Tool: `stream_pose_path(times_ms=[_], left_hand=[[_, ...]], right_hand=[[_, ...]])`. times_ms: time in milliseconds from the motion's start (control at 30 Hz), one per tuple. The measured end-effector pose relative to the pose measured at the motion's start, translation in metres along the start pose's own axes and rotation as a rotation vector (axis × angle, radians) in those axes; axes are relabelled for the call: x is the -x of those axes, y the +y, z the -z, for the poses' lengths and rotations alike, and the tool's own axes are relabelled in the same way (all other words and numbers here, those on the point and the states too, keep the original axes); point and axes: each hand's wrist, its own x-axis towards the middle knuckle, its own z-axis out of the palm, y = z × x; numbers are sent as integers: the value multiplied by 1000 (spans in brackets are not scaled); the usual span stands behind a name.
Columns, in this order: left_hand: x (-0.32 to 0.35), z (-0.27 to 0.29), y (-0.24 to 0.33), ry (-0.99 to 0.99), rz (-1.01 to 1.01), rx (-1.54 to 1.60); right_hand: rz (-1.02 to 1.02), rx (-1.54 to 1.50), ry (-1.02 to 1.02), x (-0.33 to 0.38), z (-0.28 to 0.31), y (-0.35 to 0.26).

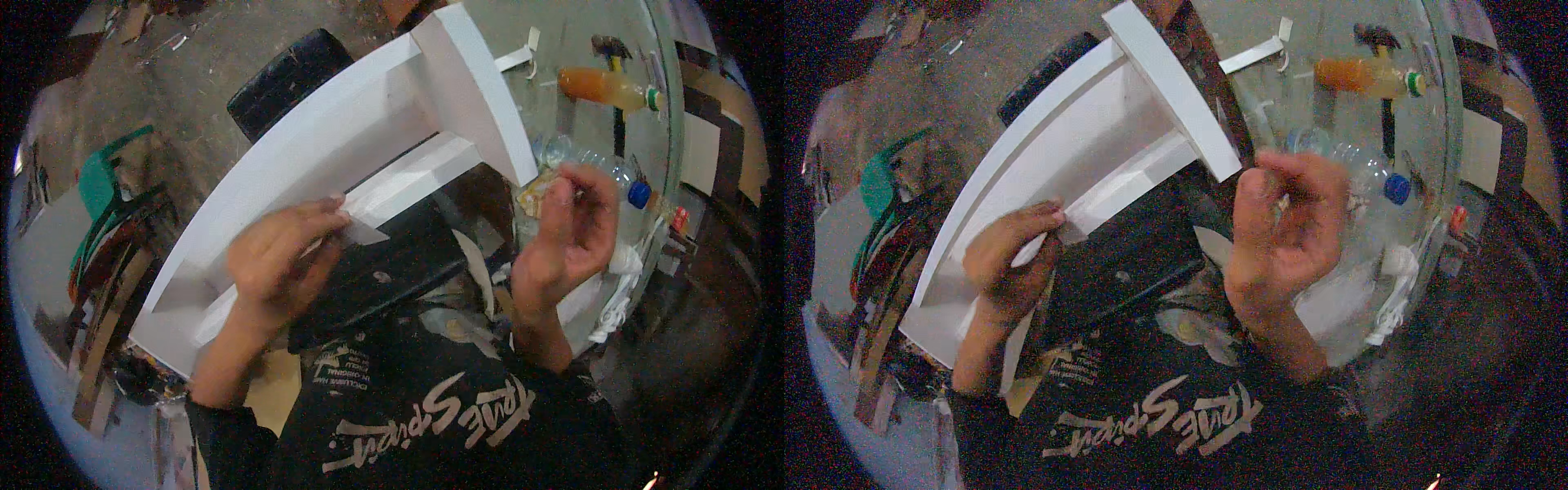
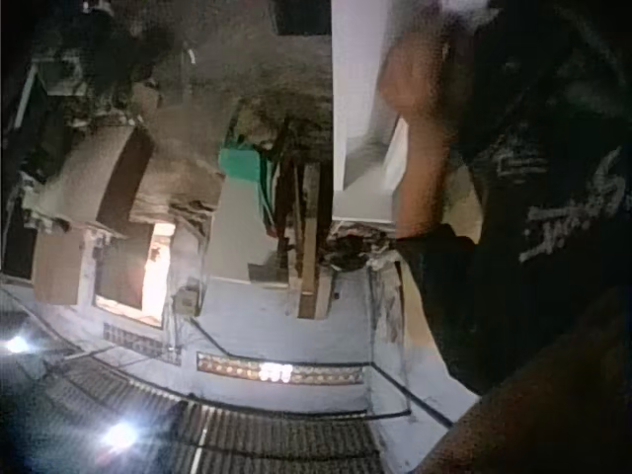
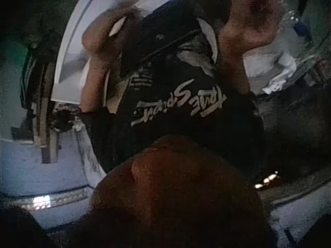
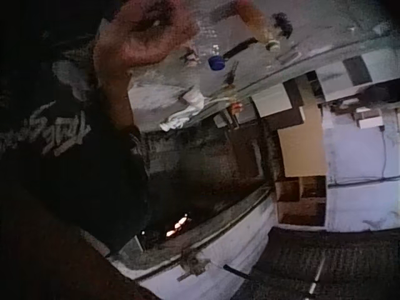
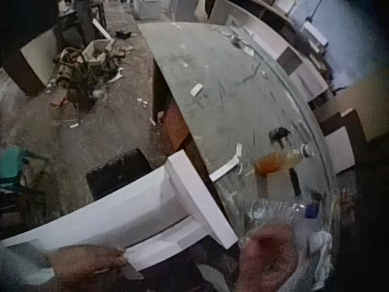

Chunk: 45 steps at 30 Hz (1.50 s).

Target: The person wipes the surfaces of a white wooden shelf unit with a cloth and then uses a small metal tool to scrape or apply material to the corners and joints.

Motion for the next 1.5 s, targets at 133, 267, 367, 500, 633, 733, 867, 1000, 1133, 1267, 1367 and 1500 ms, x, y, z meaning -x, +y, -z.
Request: stream_pose_path(times_ms=[133,267,367,500,633,733,867,1000,1133,1267,1367,1500], left_hand=[[25,-7,3,64,85,7],[39,-12,-2,112,167,95],[42,-13,-4,138,140,158],[42,-8,-1,111,162,165],[46,-2,-2,84,190,181],[46,4,-2,98,153,188],[44,10,1,107,159,165],[39,7,3,129,145,167],[39,9,2,139,143,178],[36,12,2,130,158,182],[27,14,4,107,168,191],[11,-11,14,95,199,252]], right_hand=[[188,-28,203,-8,-31,4],[230,22,159,-4,-58,10],[280,29,186,-6,-61,14],[258,-96,232,-4,-66,24],[271,-141,267,0,-75,19],[268,-163,253,3,-79,12],[286,-108,250,5,-87,5],[350,-98,213,2,-83,8],[394,-96,158,1,-80,10],[467,-77,70,-1,-78,12],[482,-70,31,3,-75,11],[462,-65,104,-5,-62,29]])
